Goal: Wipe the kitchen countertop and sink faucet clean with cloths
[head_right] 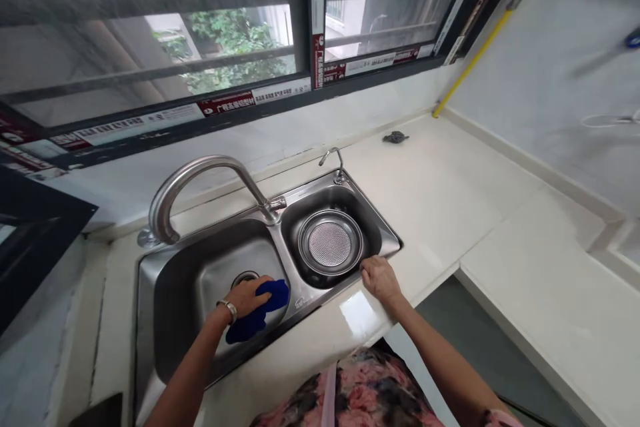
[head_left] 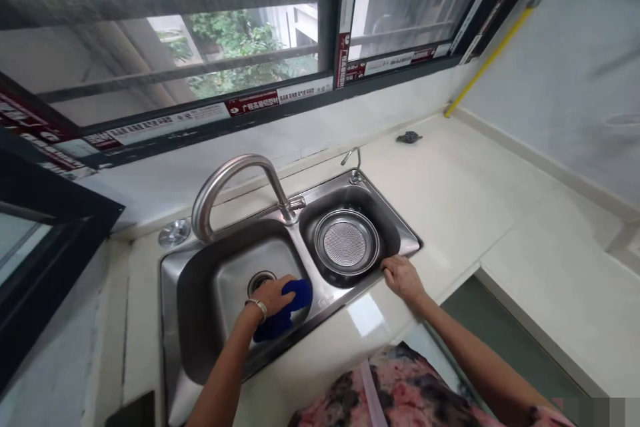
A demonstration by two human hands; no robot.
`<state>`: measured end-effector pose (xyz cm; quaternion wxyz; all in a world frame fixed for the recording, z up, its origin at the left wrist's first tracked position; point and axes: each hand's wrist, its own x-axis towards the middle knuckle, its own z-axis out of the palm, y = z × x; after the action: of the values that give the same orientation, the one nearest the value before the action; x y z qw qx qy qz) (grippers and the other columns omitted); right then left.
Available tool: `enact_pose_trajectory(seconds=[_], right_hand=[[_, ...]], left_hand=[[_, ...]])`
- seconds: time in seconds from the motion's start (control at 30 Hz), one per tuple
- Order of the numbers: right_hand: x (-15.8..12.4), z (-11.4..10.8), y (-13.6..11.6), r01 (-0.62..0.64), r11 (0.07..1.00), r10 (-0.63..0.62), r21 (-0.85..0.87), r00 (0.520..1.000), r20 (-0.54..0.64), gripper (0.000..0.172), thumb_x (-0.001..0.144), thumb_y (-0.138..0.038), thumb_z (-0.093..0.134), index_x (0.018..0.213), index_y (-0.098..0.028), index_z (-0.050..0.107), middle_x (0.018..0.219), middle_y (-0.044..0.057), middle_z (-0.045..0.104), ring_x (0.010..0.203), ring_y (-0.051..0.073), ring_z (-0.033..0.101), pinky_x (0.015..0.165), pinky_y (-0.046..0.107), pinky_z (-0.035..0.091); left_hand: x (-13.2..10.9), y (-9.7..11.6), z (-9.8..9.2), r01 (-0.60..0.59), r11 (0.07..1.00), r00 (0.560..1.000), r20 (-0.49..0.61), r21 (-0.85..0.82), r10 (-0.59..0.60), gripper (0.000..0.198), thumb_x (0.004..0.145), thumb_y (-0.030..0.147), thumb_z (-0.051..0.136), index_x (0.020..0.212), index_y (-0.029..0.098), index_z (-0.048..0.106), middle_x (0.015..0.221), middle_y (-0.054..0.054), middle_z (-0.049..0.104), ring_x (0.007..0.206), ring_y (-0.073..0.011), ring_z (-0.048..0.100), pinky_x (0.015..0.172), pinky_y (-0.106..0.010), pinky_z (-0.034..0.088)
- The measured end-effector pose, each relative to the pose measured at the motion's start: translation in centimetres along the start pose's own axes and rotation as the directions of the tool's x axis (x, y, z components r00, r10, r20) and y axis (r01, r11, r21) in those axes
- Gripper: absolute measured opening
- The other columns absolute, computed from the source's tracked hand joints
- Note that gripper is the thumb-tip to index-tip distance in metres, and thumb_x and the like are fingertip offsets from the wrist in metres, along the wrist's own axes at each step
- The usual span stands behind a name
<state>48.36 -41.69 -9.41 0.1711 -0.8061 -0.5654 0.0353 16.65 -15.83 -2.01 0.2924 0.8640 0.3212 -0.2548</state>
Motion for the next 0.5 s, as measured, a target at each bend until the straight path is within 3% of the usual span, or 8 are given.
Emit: enact_pose_trajectory(seconds=[0.13, 0.3, 0.4, 0.5], right_hand=[[0.0, -0.2, 0.0, 0.011, 1.0, -0.011, -0.019, 1.0, 0.005, 0.024, 0.09, -0.011, 0.048, 0.083, -0.021, 0.069, 0.087, 0.005, 0.074, 0.087, 0.021, 0.058, 0.084, 0.033, 0.038], [-0.2, -0.1, 0.1, 0.015, 1.0, -0.015, -0.013, 1.0, 0.003, 0.024, 0.089, -0.011, 0.048, 0.084, -0.021, 0.07, 0.09, 0.005, 0.075, 0.088, 0.021, 0.06, 0.085, 0.033, 0.039], [-0.3, -0.1, 0.1, 0.009, 1.0, -0.009, -0.021, 1.0, 0.014, 0.024, 0.09, -0.012, 0.049, 0.086, -0.021, 0.07, 0.089, 0.005, 0.075, 0.09, 0.021, 0.061, 0.086, 0.034, 0.04], [-0.3, 0.0, 0.2, 0.01, 1.0, -0.009, -0.023, 1.0, 0.016, 0.024, 0.09, -0.012, 0.048, 0.086, -0.021, 0.07, 0.089, 0.004, 0.075, 0.09, 0.021, 0.062, 0.086, 0.034, 0.041]], left_hand=[[-0.4, 3.8, 2.7, -0.039, 0.997, 0.999, -0.04, -0.072, 0.036, 0.046, 0.093, 0.042, 0.049, 0.137, 0.035, 0.062, 0.123, -0.006, 0.077, 0.117, -0.0286, 0.07, 0.102, -0.04, 0.052], [0.6, 7.7, 6.7, -0.026, 0.999, 0.989, -0.141, 0.039, 0.031, 0.047, 0.093, 0.035, 0.052, 0.139, 0.037, 0.06, 0.134, -0.01, 0.069, 0.113, -0.0348, 0.071, 0.095, -0.05, 0.056], [1.8, 8.0, 7.3, -0.005, 1.0, 0.98, -0.201, 0.014, 0.008, 0.05, 0.095, 0.036, 0.052, 0.144, 0.039, 0.056, 0.144, -0.01, 0.063, 0.11, -0.0344, 0.071, 0.092, -0.05, 0.057], [3.3, 7.6, 6.3, 0.043, 0.997, 0.958, -0.282, -0.069, -0.061, 0.049, 0.096, 0.035, 0.049, 0.145, 0.04, 0.055, 0.145, -0.008, 0.062, 0.111, -0.0323, 0.071, 0.094, -0.048, 0.057]])
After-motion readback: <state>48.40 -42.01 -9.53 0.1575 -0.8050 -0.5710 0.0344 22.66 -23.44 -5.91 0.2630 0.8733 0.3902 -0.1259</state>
